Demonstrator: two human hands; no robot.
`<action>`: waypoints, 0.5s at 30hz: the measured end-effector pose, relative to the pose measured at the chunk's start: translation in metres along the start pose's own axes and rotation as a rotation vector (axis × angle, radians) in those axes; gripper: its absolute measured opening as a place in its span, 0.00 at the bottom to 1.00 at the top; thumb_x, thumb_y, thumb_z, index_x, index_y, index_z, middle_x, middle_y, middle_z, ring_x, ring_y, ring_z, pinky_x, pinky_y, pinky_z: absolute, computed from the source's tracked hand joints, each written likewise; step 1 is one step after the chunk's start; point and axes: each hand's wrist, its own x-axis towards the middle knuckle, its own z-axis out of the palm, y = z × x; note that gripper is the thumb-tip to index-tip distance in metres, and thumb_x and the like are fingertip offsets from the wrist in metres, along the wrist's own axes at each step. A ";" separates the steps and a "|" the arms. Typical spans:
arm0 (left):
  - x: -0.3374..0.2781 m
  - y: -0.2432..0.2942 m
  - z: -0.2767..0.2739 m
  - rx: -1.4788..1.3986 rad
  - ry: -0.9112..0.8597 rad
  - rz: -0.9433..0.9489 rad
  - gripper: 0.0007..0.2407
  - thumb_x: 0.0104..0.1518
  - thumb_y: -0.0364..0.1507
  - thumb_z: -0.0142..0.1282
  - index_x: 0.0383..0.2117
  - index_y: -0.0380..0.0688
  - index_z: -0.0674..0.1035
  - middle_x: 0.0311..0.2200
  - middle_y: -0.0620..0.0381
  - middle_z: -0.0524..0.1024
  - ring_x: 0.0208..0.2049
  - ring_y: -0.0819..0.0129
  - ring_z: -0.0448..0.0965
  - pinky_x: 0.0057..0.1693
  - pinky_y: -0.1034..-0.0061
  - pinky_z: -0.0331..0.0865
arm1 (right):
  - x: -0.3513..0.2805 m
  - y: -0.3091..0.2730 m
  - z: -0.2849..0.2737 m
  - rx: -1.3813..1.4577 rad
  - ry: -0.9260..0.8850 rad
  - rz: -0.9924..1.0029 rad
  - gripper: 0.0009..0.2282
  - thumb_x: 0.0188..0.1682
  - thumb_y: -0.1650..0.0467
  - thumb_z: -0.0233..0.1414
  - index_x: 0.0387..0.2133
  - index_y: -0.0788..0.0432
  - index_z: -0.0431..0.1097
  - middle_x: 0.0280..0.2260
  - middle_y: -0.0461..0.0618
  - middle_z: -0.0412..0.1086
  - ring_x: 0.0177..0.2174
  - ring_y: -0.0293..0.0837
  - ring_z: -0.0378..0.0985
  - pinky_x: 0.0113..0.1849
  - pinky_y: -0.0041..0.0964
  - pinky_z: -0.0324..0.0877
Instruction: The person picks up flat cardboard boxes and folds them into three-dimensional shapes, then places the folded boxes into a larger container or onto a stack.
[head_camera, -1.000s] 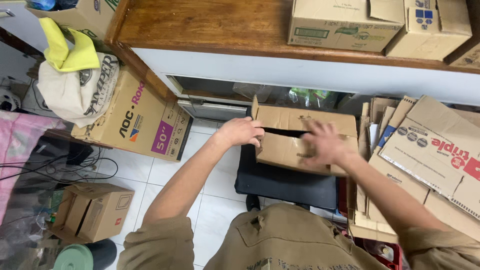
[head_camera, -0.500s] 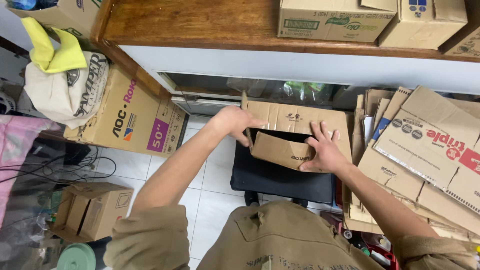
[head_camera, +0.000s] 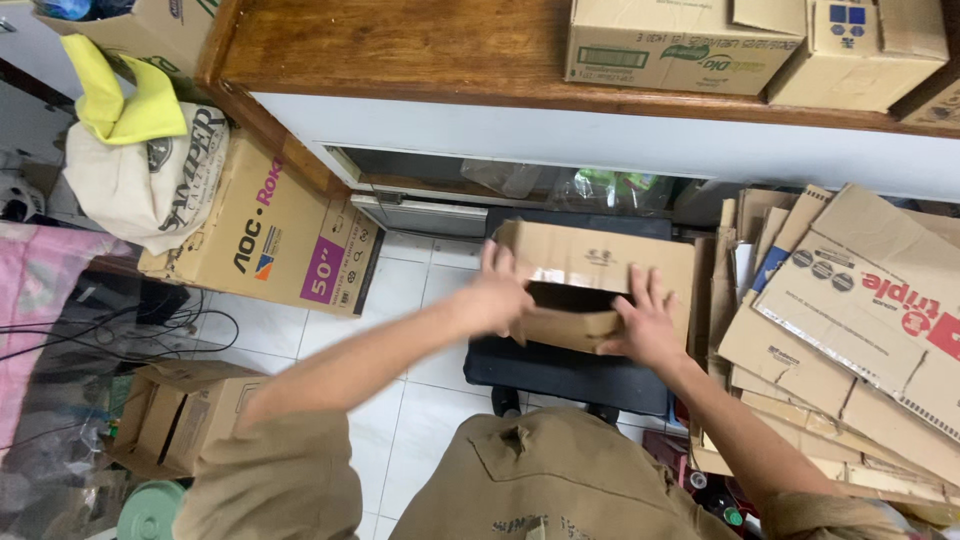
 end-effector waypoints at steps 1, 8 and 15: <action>0.000 0.007 0.011 -0.001 -0.001 -0.006 0.31 0.48 0.46 0.77 0.63 0.70 0.80 0.71 0.41 0.66 0.75 0.21 0.48 0.73 0.21 0.28 | -0.014 0.000 0.003 0.001 0.002 -0.005 0.41 0.27 0.44 0.74 0.55 0.42 0.69 0.80 0.59 0.35 0.75 0.73 0.35 0.66 0.84 0.50; -0.034 -0.012 -0.019 -0.299 0.154 0.044 0.37 0.44 0.56 0.74 0.59 0.49 0.82 0.76 0.41 0.54 0.76 0.19 0.38 0.74 0.22 0.39 | -0.018 -0.013 -0.050 0.023 -0.043 0.003 0.39 0.26 0.44 0.74 0.52 0.44 0.72 0.79 0.59 0.39 0.75 0.75 0.36 0.66 0.84 0.49; -0.039 0.006 0.002 0.025 0.275 -0.091 0.35 0.49 0.50 0.69 0.65 0.54 0.75 0.78 0.43 0.50 0.79 0.33 0.42 0.72 0.23 0.44 | -0.017 -0.015 -0.083 -0.005 -0.300 0.104 0.43 0.25 0.40 0.73 0.56 0.36 0.70 0.81 0.47 0.34 0.77 0.66 0.33 0.68 0.80 0.44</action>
